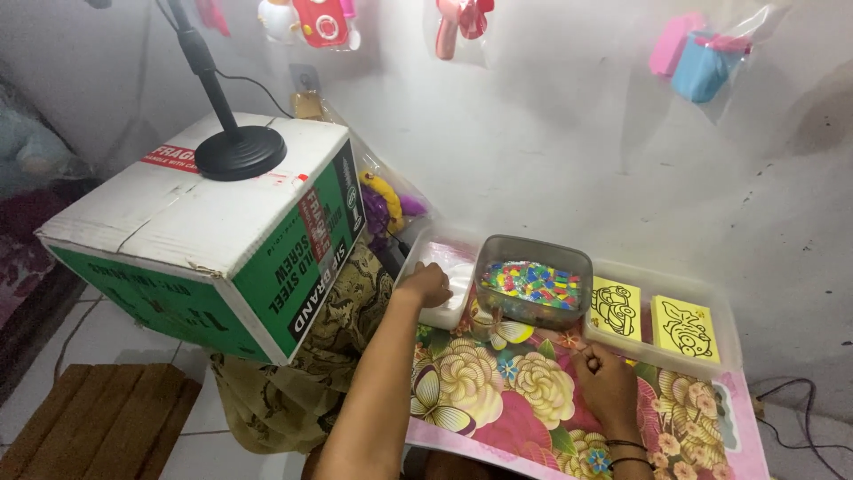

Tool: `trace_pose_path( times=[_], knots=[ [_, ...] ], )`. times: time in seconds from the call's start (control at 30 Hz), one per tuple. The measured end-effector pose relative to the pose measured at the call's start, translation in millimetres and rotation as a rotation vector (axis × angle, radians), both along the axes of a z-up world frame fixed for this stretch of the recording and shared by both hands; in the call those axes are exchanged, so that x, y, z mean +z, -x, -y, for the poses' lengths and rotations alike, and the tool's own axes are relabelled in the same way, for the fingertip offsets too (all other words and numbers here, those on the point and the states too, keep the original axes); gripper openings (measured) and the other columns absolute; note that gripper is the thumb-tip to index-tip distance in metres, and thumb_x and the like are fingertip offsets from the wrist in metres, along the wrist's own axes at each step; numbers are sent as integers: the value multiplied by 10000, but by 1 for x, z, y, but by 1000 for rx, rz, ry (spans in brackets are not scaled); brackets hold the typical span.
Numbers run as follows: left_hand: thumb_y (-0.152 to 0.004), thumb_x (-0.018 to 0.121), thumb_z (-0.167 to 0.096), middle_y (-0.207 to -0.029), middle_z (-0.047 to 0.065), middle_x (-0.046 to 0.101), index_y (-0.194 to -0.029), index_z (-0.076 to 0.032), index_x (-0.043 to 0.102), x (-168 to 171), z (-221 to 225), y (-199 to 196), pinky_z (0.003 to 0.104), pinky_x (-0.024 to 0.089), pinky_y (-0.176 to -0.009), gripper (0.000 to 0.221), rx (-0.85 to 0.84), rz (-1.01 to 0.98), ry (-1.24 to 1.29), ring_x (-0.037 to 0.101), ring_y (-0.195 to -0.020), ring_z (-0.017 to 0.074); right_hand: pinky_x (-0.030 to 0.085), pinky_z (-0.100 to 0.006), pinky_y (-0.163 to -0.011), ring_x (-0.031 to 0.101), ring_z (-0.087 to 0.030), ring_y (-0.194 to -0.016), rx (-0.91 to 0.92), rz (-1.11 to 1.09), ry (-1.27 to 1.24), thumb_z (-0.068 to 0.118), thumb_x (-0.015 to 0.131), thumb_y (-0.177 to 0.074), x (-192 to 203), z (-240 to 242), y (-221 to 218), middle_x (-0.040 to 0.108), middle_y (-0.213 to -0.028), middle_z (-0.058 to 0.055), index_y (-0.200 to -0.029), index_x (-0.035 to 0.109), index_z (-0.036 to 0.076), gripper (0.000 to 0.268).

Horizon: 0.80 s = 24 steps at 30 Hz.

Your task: Assembling art kits by placing illustrated cards and small colorful beads into individual plastic bags.

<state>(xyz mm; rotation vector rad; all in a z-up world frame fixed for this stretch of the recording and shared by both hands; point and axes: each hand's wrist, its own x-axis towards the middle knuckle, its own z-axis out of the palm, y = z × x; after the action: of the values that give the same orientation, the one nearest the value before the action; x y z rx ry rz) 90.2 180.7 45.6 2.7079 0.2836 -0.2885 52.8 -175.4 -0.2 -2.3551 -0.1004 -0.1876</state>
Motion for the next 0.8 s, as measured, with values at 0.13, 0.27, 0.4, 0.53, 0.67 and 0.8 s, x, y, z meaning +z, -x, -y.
trace_pose_path(
  times=[0.13,0.27,0.4,0.53,0.67,0.8],
  knots=[
    [-853,642,-211,-1168,157,687,-1036,-82,749,-3,1,0,462,502,-987,249,18,47,5,575,-1182,334,354,-341,-513,453,-185,-492,16,63,-10,262,674,-896,-10,3,-5,569,-552,-26,-808,693,37,243],
    [-885,652,-237,-1329,200,549,-1152,-78,689,1,3,3,497,527,-944,313,66,55,-25,653,-1046,406,347,-337,-502,419,-174,-487,24,62,-75,235,679,-896,-6,1,-2,521,-530,-25,-731,641,23,272],
    [-922,645,-247,-1332,217,530,-1220,-85,667,9,6,-2,506,503,-975,340,-21,170,-45,602,-1096,419,359,-348,-516,430,-189,-496,21,33,-60,244,661,-901,1,1,1,534,-544,-41,-714,587,15,305],
    [-903,664,-264,-1220,93,670,-1018,-67,758,46,11,-13,474,492,-976,247,-208,393,-306,558,-1138,367,365,-333,-502,432,-177,-483,-13,50,-92,253,675,-898,0,1,2,538,-534,-32,-751,676,24,272],
    [-874,656,-164,-1153,82,679,-925,-31,739,105,31,-1,478,451,-949,165,-269,672,-266,546,-1115,328,350,-332,-500,416,-166,-491,18,79,-124,253,683,-903,-4,3,-1,514,-537,-15,-720,635,37,287],
    [-887,623,-168,-1007,79,707,-780,-49,731,153,63,18,438,455,-789,193,-427,844,-415,566,-936,306,353,-330,-503,431,-168,-495,29,61,-128,275,679,-908,4,3,2,551,-552,-31,-726,659,41,297]
  ],
)
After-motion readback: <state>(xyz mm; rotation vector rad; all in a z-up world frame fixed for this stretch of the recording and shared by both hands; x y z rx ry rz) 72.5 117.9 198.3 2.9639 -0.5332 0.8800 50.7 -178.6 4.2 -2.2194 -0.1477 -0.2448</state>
